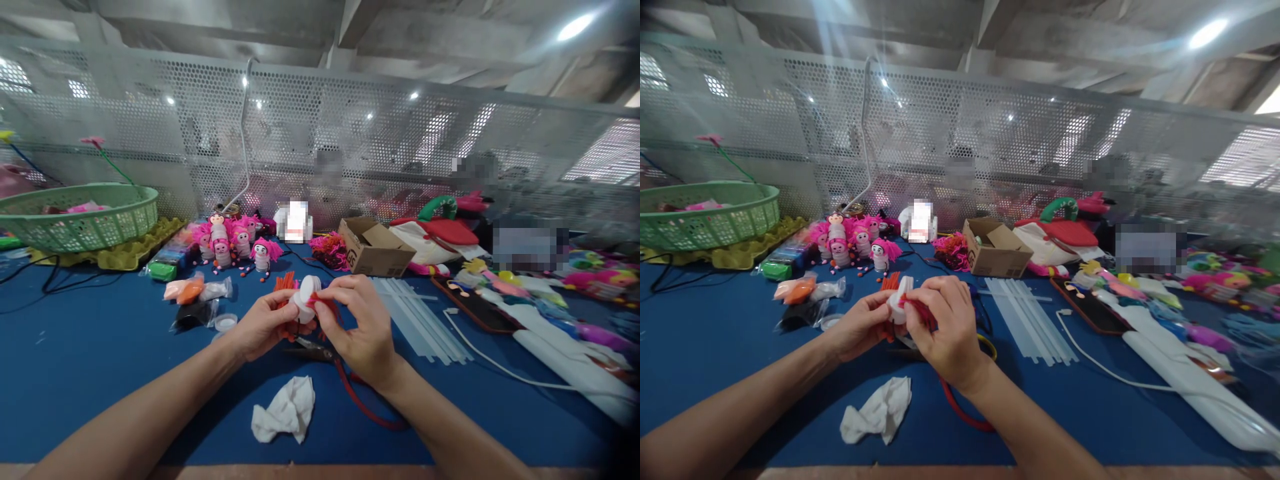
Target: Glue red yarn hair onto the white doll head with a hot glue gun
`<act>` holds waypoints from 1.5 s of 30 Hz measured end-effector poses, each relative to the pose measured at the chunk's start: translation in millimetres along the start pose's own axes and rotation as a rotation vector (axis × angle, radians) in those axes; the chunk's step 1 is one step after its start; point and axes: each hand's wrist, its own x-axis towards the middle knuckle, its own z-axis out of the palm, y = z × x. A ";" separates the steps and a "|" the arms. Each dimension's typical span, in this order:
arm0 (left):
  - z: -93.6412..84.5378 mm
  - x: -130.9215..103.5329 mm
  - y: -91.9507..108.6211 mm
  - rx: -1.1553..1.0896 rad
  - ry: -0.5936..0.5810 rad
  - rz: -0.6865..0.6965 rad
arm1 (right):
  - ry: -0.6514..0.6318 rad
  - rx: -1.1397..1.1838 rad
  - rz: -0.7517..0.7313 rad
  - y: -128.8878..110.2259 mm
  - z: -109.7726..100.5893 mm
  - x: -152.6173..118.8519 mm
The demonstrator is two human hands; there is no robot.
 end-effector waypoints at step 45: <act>1.2 -0.2 1.7 -0.027 0.023 -0.013 | 0.023 0.064 0.019 -0.5 0.3 0.8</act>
